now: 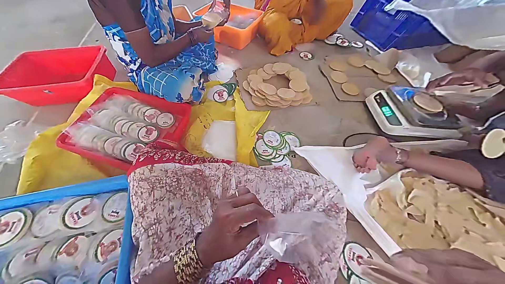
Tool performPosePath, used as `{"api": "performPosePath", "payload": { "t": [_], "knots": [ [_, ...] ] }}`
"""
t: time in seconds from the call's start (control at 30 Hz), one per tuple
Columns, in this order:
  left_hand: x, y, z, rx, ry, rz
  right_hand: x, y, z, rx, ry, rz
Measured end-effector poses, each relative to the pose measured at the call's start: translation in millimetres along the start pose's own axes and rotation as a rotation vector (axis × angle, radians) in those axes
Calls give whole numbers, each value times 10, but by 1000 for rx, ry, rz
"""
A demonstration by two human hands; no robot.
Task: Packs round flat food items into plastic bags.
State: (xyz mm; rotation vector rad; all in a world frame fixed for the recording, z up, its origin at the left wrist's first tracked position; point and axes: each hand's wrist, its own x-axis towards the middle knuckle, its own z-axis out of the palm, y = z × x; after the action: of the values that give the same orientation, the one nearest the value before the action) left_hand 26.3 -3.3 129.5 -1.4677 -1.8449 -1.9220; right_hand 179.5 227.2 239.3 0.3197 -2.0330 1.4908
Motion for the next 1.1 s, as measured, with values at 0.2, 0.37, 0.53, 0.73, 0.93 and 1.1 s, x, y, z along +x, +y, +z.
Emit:
{"api": "performPosePath", "payload": {
  "t": [0.2,0.37,0.53,0.73,0.93,1.1],
  "knots": [
    [-38,-10,37,-71,-16,-3,258,64,277,-30,-199,-63],
    [-89,-36,12,-95,-22,-23,255,262,410,37,-242,8],
    [-188,-34,69,-223,-16,-138,171,424,496,7,-205,41],
    [-219,33,129,-319,0,-278,63,653,650,-64,-144,60],
    [-264,55,151,-572,46,-513,-53,784,591,-88,-105,227],
    [-312,40,188,-604,7,-610,-154,867,473,-179,-286,421]
  ]
}}
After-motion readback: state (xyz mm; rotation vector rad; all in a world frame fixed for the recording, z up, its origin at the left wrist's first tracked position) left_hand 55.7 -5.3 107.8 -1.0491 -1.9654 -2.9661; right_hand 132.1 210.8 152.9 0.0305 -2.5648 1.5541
